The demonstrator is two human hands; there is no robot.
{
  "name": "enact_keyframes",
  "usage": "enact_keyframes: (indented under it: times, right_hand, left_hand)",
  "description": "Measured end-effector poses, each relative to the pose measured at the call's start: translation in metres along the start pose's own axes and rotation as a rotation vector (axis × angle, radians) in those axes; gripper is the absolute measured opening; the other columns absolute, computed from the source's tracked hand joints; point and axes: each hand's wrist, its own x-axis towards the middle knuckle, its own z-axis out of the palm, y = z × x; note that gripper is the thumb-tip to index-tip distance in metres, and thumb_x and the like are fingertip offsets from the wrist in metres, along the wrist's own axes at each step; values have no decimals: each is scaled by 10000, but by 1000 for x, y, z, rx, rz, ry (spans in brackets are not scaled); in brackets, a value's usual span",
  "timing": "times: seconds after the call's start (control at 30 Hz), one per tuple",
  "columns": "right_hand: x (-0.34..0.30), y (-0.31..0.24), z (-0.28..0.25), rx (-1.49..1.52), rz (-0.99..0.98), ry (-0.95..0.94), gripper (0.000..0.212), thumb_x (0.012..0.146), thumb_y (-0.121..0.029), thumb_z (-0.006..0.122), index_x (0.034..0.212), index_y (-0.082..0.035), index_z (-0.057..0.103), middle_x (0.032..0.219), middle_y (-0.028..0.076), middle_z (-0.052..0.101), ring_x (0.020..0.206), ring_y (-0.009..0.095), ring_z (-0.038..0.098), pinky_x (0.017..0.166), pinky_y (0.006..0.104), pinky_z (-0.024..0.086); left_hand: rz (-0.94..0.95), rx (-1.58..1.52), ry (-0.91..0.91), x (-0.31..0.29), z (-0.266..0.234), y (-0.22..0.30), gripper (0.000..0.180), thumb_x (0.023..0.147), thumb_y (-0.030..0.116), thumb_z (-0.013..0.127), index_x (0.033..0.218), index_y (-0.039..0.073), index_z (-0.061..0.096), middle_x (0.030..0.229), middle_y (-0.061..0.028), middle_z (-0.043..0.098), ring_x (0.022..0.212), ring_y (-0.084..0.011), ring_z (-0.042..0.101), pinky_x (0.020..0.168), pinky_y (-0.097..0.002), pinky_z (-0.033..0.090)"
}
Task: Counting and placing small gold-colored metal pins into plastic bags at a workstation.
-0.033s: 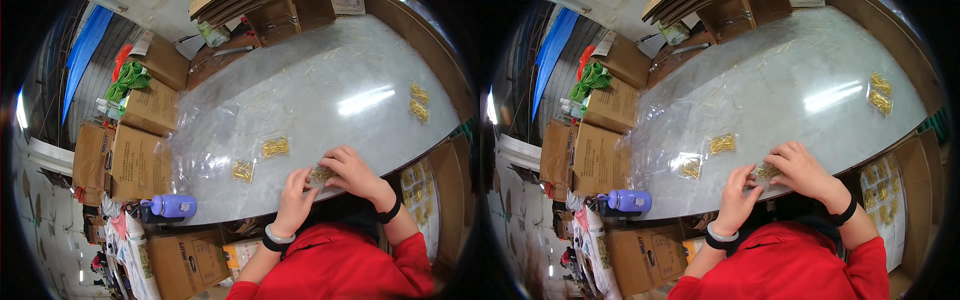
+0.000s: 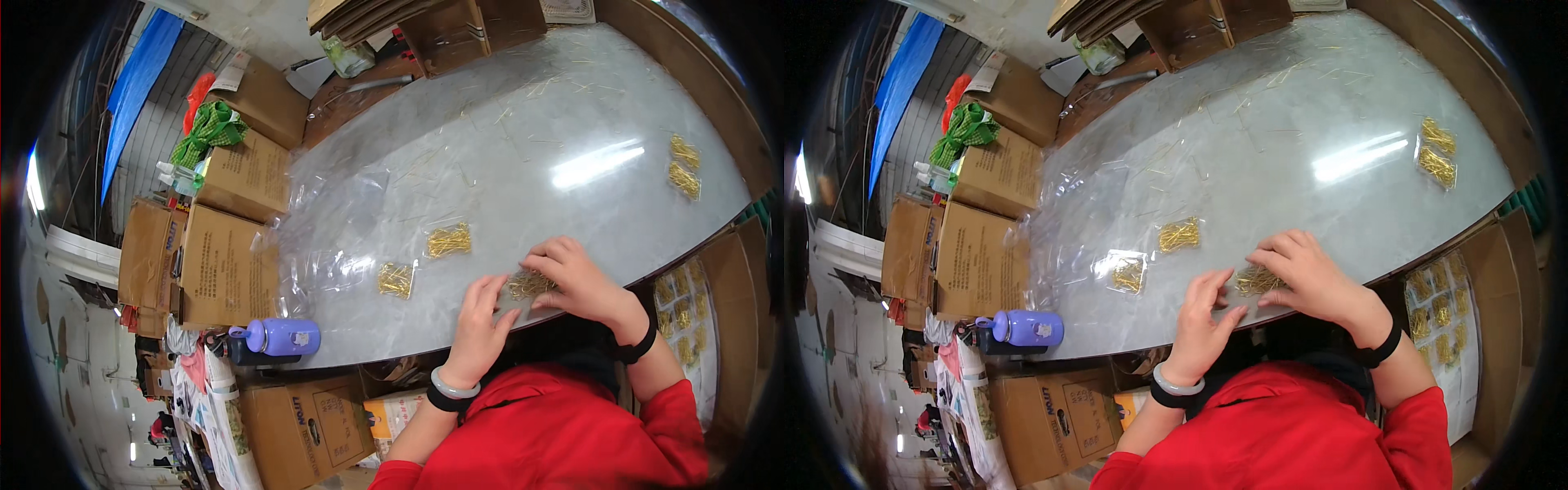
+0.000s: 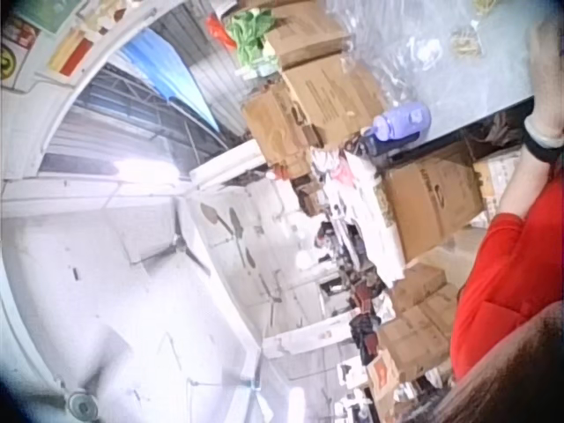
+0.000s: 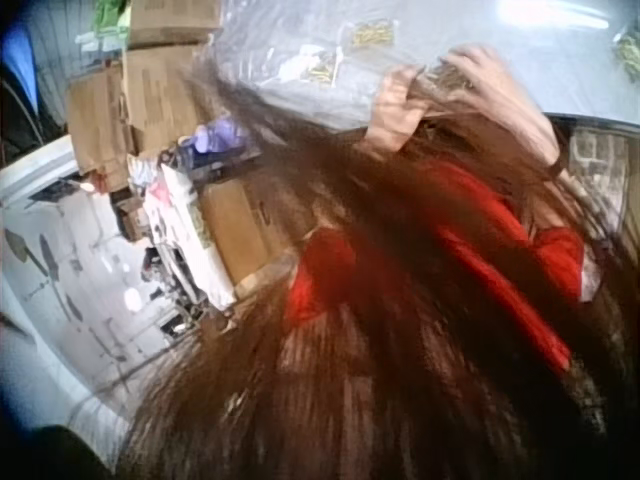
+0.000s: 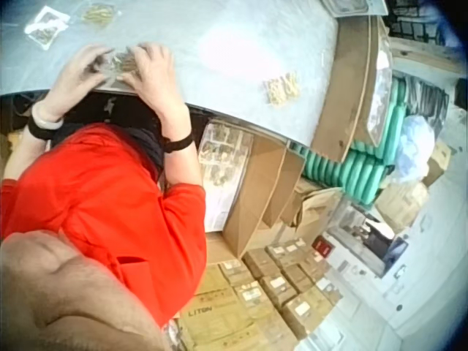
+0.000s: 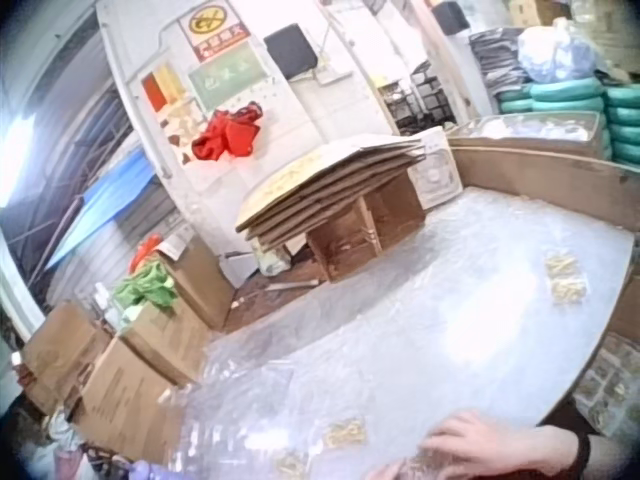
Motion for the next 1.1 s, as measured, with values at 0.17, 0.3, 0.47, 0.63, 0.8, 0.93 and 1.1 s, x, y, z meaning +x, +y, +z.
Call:
enact_keyframes:
  times: [0.17, 0.3, 0.47, 0.63, 0.8, 0.93, 1.1]
  right_hand:
    - [-3, 1, -5, -57, -74, -87, 531, 726, -155, 812, 1216, -78, 621, 1226, 87, 595, 1208, 315, 533, 1002, 406, 447]
    - [-11, 1, 10, -33, 12, -63, 516, 801, -117, 773, 1282, -66, 593, 1302, 122, 557, 1230, 328, 525, 1017, 398, 452]
    - [-21, -5, 2, 306, 288, 252, 384, 982, -18, 533, 1365, -17, 521, 1402, 191, 474, 1278, 370, 501, 1083, 410, 413]
    - [-35, -26, 31, 288, 360, 301, 512, 971, 5, 466, 1475, 18, 376, 1529, 230, 357, 1454, 388, 329, 1196, 426, 279]
    - [-20, -32, 39, 452, 265, 262, 626, 860, 61, 451, 1479, 23, 361, 1532, 235, 346, 1451, 394, 327, 1202, 431, 269]
    - [-25, -22, 5, 421, 296, 166, 698, 775, 96, 461, 1461, -18, 404, 1497, 215, 381, 1421, 372, 374, 1183, 408, 314]
    - [-38, -34, 2, -149, 309, 272, 477, 746, -55, 771, 1199, -37, 622, 1044, 112, 639, 1004, 328, 559, 871, 432, 461]
  left_hand:
    - [17, 166, -80, 5, 0, 1, 546, 827, -6, 751, 1338, 5, 558, 1196, -143, 563, 899, -228, 609, 754, -323, 537]
    - [-27, 79, -110, 8, 4, 6, 574, 813, 32, 776, 1340, -5, 552, 1207, -148, 559, 984, -272, 601, 839, -359, 527]
    - [152, 401, -97, 7, 1, -1, 751, 794, 185, 822, 1421, -24, 467, 1462, -222, 447, 1384, -420, 395, 1132, -470, 356]
    - [250, 398, -190, 13, 21, -9, 657, 883, 126, 721, 1440, -54, 422, 1503, -240, 399, 1427, -439, 341, 1173, -500, 306]
    - [189, 261, -170, 10, 20, -12, 546, 897, 29, 653, 1387, -90, 442, 1420, -250, 417, 1380, -458, 383, 1162, -519, 330]
    - [221, 296, -156, 5, 18, -15, 495, 919, -10, 611, 1386, -67, 456, 1427, -262, 413, 1385, -467, 389, 1135, -491, 369]
    - [231, 287, -136, 4, 17, -14, 511, 927, 13, 620, 1397, -76, 437, 1425, -268, 412, 1379, -469, 392, 1131, -492, 373]
